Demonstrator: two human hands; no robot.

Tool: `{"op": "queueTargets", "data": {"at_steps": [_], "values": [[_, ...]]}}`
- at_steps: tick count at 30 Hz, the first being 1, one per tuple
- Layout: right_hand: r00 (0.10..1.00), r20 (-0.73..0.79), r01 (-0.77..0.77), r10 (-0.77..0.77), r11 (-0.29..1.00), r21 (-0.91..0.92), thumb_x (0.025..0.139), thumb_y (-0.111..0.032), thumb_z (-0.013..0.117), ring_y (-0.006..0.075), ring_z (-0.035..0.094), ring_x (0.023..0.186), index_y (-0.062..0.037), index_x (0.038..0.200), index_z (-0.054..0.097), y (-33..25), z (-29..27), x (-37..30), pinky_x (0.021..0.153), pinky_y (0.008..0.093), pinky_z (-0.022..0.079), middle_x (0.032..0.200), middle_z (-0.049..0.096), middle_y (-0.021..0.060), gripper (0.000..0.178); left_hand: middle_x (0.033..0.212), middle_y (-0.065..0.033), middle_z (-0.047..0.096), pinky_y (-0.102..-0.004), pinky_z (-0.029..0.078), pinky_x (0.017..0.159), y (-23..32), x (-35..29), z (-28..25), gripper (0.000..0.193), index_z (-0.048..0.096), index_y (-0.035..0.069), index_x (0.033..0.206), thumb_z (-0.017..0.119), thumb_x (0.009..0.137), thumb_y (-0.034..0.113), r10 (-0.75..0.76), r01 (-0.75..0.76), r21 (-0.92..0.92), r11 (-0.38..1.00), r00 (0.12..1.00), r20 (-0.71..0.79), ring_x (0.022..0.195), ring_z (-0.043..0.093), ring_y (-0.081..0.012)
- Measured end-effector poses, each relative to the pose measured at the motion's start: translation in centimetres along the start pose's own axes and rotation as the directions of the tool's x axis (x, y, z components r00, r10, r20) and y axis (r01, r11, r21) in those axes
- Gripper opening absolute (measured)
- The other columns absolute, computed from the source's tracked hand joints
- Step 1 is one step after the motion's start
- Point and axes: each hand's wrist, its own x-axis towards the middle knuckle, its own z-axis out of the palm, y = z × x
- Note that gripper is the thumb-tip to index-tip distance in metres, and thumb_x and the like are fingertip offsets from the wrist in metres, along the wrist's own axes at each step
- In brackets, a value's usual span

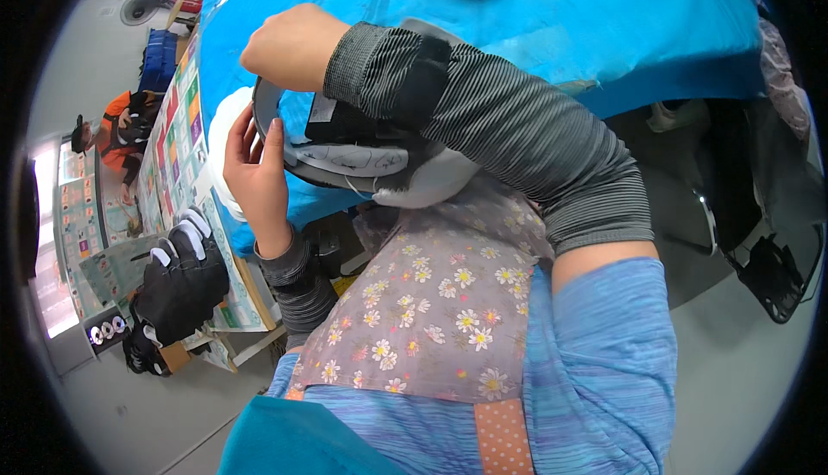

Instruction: The person fits a white inner padding into the back of a black shoe upper and presses it into place, then picks up a white heel counter from a stack and inserts it into the heel area of the upper.

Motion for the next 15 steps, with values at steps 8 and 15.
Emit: {"op": "queueTargets", "data": {"at_steps": [8,15], "values": [[0.996,0.057,-0.063,0.071,0.988,-0.140,0.082,-0.013,0.071,0.0277,0.074,0.083,-0.0113,0.091,0.075,-1.8,-2.8,0.8,0.063,0.0409,0.060,0.087,0.073,0.0091,0.010,0.109,-0.0088,0.071,-0.0282,0.056,0.075,-0.2,2.0,-1.4,0.030,0.070,-0.002,0.118,0.073,0.091,0.010,0.081,-0.064,0.184,0.981,0.993,-0.085,0.092,0.065,-0.0133],[0.991,0.012,-0.132,0.134,0.986,-0.101,0.078,-0.010,0.077,0.0293,0.073,0.094,-0.0103,0.098,0.075,-1.1,-1.1,-1.6,0.071,0.0388,0.061,0.102,0.072,0.0139,0.020,0.090,-0.0057,0.072,-0.0246,0.051,0.070,-3.7,4.4,-0.4,0.018,0.072,-0.001,0.105,0.074,0.089,0.009,0.196,-0.175,0.224,0.959,0.977,-0.078,0.073,0.062,-0.0101]]}}
